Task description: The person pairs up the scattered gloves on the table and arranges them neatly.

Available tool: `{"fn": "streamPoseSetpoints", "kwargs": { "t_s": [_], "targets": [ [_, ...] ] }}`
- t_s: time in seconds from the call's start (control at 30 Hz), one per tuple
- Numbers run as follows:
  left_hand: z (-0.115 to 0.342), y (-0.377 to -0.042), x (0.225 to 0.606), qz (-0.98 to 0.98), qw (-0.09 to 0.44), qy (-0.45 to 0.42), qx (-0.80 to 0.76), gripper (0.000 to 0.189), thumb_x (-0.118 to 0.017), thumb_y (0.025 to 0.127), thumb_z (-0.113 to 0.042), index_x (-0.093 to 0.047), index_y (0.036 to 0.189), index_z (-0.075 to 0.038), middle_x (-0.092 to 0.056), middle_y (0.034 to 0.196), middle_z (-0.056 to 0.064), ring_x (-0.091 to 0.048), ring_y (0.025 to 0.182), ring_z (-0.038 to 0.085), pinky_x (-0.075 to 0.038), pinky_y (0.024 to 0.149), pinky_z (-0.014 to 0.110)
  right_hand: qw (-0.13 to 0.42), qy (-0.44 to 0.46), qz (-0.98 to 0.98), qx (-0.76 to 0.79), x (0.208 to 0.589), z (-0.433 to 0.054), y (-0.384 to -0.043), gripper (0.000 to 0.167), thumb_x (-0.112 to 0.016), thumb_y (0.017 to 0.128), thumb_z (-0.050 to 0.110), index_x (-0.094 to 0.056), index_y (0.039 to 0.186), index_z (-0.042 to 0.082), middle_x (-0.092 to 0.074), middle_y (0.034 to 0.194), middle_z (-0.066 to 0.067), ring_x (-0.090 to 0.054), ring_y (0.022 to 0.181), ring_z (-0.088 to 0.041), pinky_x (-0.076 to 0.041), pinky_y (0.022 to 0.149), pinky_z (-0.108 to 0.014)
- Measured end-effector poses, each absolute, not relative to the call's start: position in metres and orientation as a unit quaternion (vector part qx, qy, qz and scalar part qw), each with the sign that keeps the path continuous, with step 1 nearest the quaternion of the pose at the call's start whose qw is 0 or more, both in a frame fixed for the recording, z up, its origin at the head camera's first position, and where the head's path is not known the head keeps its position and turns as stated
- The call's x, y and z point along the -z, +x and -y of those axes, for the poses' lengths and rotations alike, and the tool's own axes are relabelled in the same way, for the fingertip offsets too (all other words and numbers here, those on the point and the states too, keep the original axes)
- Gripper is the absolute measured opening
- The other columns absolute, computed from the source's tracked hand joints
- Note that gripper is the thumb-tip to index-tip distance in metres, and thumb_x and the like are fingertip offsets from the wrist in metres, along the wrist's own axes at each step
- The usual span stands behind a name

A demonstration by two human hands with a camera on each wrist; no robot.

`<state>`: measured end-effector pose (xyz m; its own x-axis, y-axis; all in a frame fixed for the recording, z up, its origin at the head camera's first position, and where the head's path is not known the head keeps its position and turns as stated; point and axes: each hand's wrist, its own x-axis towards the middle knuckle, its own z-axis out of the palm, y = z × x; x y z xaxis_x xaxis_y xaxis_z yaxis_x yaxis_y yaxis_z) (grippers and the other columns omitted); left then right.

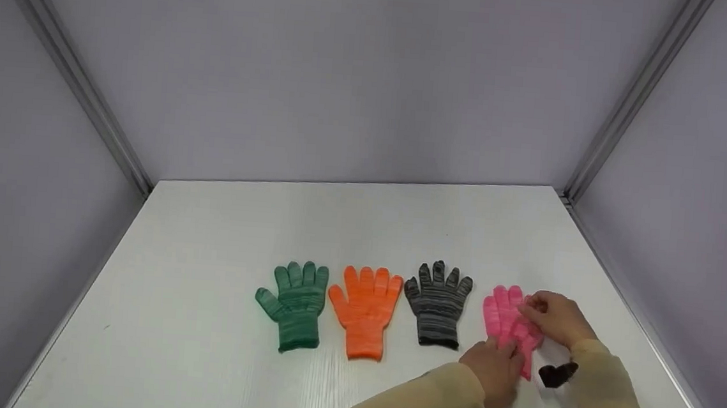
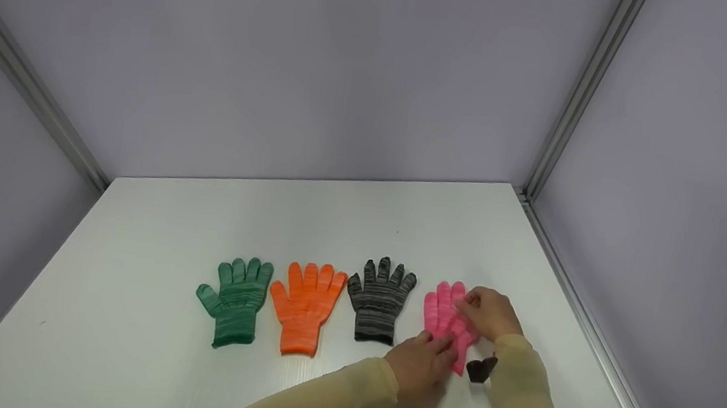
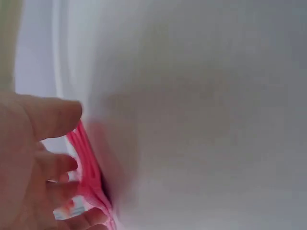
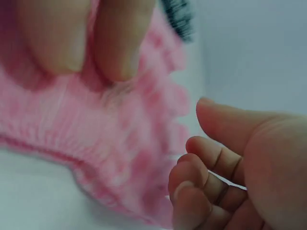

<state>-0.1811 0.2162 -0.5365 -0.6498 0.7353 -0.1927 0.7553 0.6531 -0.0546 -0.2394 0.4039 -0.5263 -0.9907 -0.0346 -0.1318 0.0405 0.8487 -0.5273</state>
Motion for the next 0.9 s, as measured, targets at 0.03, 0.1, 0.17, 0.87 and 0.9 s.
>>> {"fn": "streamPoseSetpoints", "kwargs": {
  "t_s": [0.03,0.1,0.17,0.87,0.9],
  "targets": [
    [-0.213,-0.181,0.535,-0.907,0.075,0.411,0.056,0.05,-0.047,0.097,-0.043,-0.04,0.144,-0.029,-0.039,0.139,-0.013,-0.041,0.116,0.011,-0.041,0.095,0.023,0.063,0.001,-0.959,0.275,0.525,-0.403,-0.231,0.028,-0.067,0.09,0.032,-0.065,0.102,0.007,-0.062,0.092,-0.006,-0.055,0.087,-0.024,-0.047,0.081,-0.045],
    [-0.207,-0.179,0.533,-0.907,0.068,0.412,0.049,0.045,-0.044,0.099,-0.04,-0.044,0.142,-0.025,-0.045,0.131,-0.01,-0.043,0.114,0.009,-0.04,0.097,0.023,0.068,-0.01,-0.958,0.277,0.523,-0.399,-0.216,0.025,-0.069,0.088,0.027,-0.066,0.103,0.008,-0.063,0.096,-0.005,-0.056,0.091,-0.025,-0.048,0.084,-0.048],
    [-0.202,-0.176,0.53,-0.904,0.06,0.42,0.053,0.041,-0.042,0.101,-0.036,-0.047,0.139,-0.023,-0.048,0.124,-0.008,-0.045,0.11,0.008,-0.042,0.096,0.022,0.08,-0.026,-0.959,0.271,0.523,-0.395,-0.204,0.029,-0.072,0.085,0.024,-0.067,0.108,0.008,-0.063,0.101,-0.005,-0.057,0.095,-0.025,-0.047,0.087,-0.05],
    [-0.219,-0.201,0.533,-0.918,0.158,0.363,0.006,0.065,-0.067,0.083,-0.048,-0.037,0.14,-0.042,-0.029,0.152,0.004,-0.025,0.14,0.019,-0.031,0.109,0.031,0.076,-0.082,-0.968,0.226,0.539,-0.38,-0.207,0.053,-0.07,0.086,0.007,-0.054,0.136,0.008,-0.049,0.121,-0.021,-0.046,0.114,-0.041,-0.04,0.095,-0.06],
    [-0.219,-0.201,0.533,-0.92,0.156,0.359,0.007,0.067,-0.068,0.083,-0.048,-0.035,0.141,-0.042,-0.03,0.151,0.003,-0.027,0.139,0.019,-0.032,0.108,0.031,0.073,-0.085,-0.968,0.226,0.539,-0.381,-0.208,0.054,-0.069,0.085,0.006,-0.054,0.137,0.008,-0.049,0.121,-0.02,-0.046,0.114,-0.04,-0.041,0.094,-0.059]
  ]
}}
